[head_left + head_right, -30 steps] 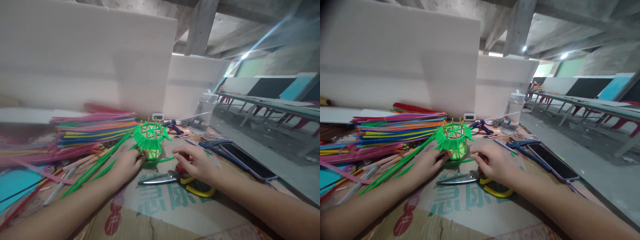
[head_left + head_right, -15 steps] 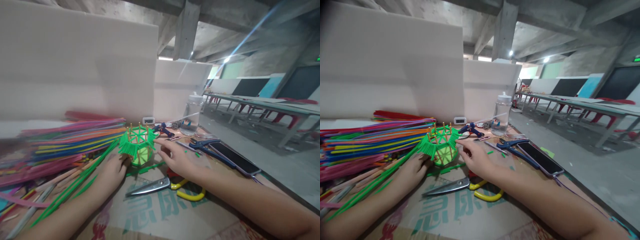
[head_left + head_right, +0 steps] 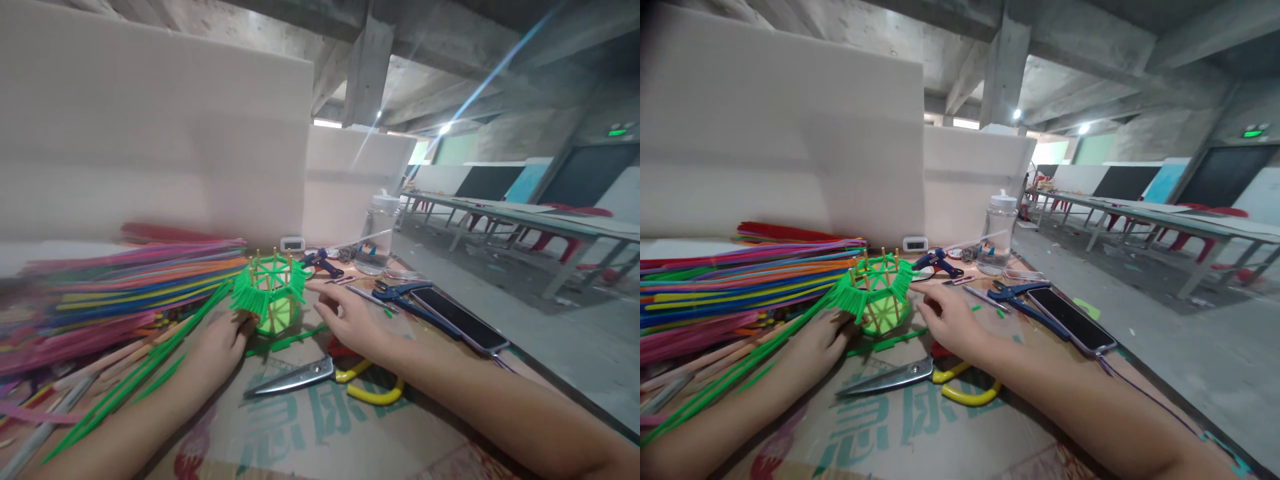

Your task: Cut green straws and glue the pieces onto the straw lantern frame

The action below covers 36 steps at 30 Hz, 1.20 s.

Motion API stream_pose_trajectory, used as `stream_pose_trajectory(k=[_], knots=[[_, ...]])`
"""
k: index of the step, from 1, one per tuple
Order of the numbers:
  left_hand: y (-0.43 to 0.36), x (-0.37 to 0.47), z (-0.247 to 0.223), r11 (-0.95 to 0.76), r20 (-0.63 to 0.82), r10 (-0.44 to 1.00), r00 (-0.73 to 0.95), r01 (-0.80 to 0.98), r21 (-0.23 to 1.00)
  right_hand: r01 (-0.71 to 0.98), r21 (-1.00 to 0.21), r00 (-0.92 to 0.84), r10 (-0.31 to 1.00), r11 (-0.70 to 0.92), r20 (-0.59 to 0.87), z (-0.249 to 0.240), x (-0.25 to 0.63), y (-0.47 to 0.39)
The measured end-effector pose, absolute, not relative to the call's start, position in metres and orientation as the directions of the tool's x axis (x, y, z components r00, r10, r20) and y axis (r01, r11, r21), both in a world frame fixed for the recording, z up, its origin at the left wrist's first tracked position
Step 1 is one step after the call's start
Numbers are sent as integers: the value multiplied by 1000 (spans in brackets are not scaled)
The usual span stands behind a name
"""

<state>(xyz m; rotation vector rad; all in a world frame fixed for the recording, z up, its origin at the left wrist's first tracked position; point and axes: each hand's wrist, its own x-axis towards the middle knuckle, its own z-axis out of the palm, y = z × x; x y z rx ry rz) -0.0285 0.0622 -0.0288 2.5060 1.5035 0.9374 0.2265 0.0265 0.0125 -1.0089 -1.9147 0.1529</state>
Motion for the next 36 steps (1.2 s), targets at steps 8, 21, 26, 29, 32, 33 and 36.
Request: stream_pose_trajectory(k=[8,21,26,29,32,33,36], knots=[[53,-23,-22,-521,361,847,391,748,412,567,3,-526,359,824,771,35,218,2],[50,-22,-19,-528,345,841,416,769,361,647,120,-576,380,753,724,34,206,17],[49,-21,-18,-534,345,839,422,762,367,656,102,-574,406,748,712,32,205,16],[50,-21,-17,-557,353,824,443,747,364,651,97,-572,402,753,715,31,204,17],[49,-21,-16,-553,337,827,451,761,339,658,82,-552,406,749,728,32,202,19],[49,-21,-16,-545,323,832,450,771,329,657,78,-548,404,750,732,32,202,19],[49,-20,-16,-532,293,842,453,785,316,644,69,-544,393,762,741,31,202,21]])
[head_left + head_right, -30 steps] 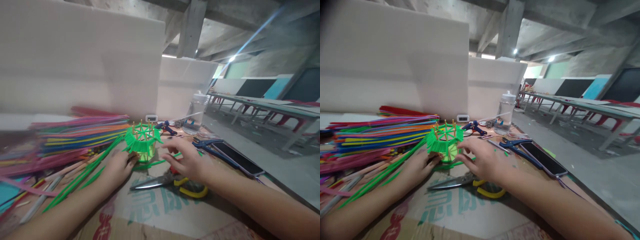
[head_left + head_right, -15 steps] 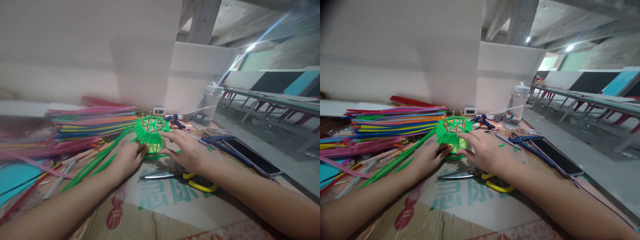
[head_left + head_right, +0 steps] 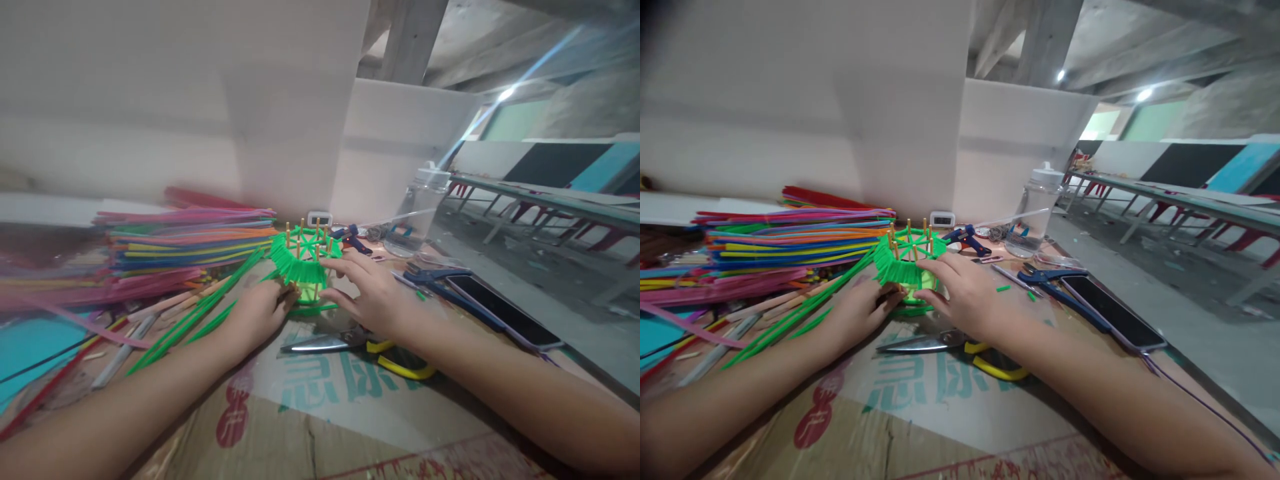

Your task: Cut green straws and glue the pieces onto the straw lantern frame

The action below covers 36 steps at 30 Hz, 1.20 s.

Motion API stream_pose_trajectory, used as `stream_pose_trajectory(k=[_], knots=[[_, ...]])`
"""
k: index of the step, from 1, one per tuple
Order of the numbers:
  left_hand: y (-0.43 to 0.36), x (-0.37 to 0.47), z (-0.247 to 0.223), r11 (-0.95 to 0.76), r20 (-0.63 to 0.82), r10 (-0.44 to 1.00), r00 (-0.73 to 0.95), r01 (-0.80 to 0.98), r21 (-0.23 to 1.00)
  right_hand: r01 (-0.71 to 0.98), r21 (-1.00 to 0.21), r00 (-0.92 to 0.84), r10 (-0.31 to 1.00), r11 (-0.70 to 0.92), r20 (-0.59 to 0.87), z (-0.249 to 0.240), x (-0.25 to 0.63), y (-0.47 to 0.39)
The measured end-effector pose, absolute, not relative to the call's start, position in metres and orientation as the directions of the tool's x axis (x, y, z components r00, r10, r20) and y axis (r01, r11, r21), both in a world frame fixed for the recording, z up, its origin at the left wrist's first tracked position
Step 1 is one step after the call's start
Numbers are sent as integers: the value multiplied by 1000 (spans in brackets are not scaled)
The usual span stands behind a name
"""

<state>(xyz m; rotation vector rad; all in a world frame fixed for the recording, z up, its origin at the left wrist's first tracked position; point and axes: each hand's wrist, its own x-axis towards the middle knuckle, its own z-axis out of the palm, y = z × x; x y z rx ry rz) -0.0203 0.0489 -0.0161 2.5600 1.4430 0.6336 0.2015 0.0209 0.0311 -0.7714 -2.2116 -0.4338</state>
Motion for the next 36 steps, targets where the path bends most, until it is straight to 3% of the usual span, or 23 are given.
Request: stream_pose_trajectory(k=[9,17,36], knots=[[52,-21,-22,-549,326,825,461,790,272,652,-60,-486,477,756,733,28,203,23],[51,-21,-20,-540,307,832,462,802,257,655,-22,-507,461,755,728,27,204,23],[52,-22,-22,-568,356,811,464,769,292,626,-79,-506,481,776,716,26,204,28]])
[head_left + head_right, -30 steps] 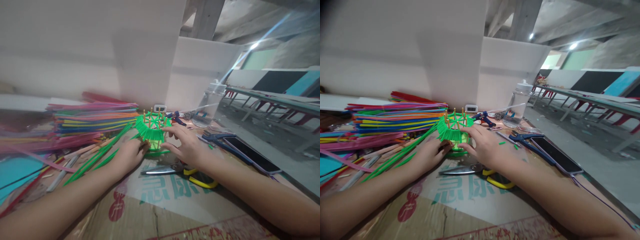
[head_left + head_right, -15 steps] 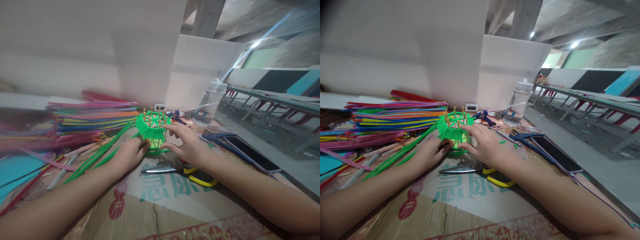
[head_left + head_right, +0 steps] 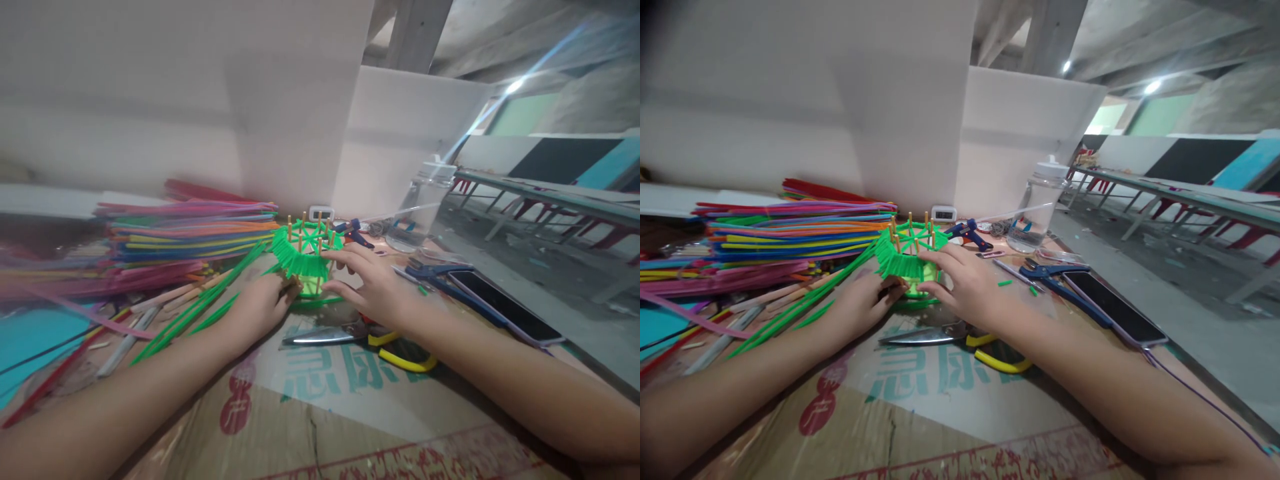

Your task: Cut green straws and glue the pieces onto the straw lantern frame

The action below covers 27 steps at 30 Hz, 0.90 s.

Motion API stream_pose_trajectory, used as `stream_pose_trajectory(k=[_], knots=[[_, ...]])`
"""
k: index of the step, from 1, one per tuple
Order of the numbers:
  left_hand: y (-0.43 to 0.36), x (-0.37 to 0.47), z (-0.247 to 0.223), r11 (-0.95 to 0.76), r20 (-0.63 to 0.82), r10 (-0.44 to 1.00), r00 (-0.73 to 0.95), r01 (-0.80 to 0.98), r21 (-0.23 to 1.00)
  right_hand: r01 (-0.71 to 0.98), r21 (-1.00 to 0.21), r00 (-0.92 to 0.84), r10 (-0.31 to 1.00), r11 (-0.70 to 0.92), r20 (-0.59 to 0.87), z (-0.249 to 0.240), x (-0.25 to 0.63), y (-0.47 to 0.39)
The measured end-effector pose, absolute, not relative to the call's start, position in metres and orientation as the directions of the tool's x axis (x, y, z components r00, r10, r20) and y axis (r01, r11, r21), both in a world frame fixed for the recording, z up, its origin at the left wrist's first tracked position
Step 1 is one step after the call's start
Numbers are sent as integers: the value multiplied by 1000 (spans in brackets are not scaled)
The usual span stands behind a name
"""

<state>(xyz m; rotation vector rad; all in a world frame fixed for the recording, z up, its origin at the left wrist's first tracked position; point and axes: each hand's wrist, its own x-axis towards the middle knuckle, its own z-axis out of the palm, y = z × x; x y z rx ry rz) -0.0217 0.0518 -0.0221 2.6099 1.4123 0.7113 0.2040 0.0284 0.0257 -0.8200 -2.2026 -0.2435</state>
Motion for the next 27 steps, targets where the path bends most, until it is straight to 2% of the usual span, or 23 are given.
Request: stream_pose_trajectory(k=[4,12,14,17,20,23,25,27], knots=[[50,-21,-20,-552,329,825,460,779,296,631,-73,-503,480,772,719,27,203,27],[50,-21,-19,-528,313,839,446,804,271,592,-46,-476,395,805,786,21,209,23],[50,-21,-20,-536,325,833,448,798,275,577,-72,-466,400,814,789,20,208,19],[48,-22,-19,-530,335,836,434,797,289,552,-267,-378,523,790,764,22,203,12],[43,-27,-11,-494,353,851,389,820,289,574,-488,-291,721,658,629,26,200,8],[38,-37,4,-440,376,867,327,855,272,574,-618,-257,835,537,487,24,203,9],[35,-44,19,-391,352,889,294,886,250,540,-687,-242,871,487,428,20,205,12],[31,-48,35,-379,397,877,270,897,228,477,-760,-234,898,440,373,15,205,17]])
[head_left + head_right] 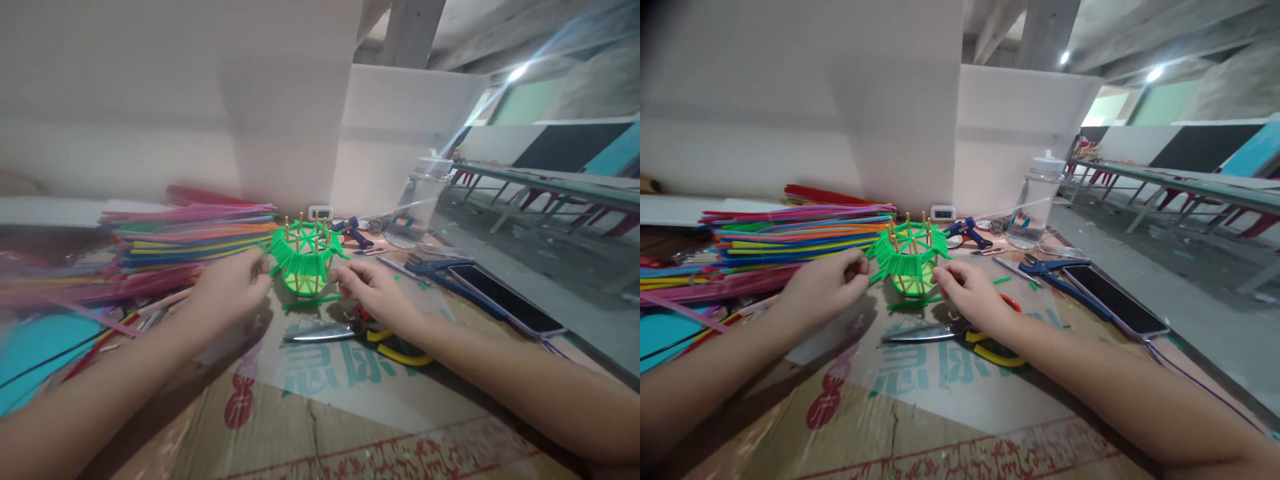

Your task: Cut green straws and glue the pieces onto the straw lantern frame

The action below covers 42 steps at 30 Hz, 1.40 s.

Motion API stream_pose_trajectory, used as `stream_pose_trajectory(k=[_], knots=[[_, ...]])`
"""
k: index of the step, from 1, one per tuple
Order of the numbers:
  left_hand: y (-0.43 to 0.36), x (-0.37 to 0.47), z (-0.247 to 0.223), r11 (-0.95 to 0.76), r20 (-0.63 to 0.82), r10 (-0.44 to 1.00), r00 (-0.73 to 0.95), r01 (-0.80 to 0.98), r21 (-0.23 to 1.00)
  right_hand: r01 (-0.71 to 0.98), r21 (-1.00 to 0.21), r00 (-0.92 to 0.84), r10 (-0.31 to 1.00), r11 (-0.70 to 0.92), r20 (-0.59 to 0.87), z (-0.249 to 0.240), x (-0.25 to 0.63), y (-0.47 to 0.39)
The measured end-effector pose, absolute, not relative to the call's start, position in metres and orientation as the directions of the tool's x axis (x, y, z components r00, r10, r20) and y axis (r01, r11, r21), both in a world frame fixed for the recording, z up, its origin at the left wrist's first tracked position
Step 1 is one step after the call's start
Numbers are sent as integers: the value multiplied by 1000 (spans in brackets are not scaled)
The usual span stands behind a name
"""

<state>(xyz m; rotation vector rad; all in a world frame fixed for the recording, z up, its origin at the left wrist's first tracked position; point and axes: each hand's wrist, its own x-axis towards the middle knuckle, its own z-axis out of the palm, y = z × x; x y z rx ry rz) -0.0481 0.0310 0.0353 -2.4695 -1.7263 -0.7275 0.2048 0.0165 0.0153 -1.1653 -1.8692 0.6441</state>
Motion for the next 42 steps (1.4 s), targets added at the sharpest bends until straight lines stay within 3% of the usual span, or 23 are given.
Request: stream_pose_trajectory(k=[3,7,16,21,28,42], knots=[[23,-46,57,-477,554,776,302,856,200,360,-867,-227,934,343,276,11,200,21],[16,-32,72,-615,709,559,430,788,8,268,-927,-238,950,263,201,12,191,22],[32,-12,70,-633,606,558,567,763,-130,243,-939,-284,944,242,170,21,184,16],[41,-8,67,-665,572,570,589,740,-100,243,-944,-260,953,222,156,19,182,17],[44,-6,61,-682,594,594,542,731,15,106,-991,-283,958,87,54,20,178,15],[44,-5,62,-692,591,592,548,721,24,20,-999,-322,946,31,23,15,177,14]])
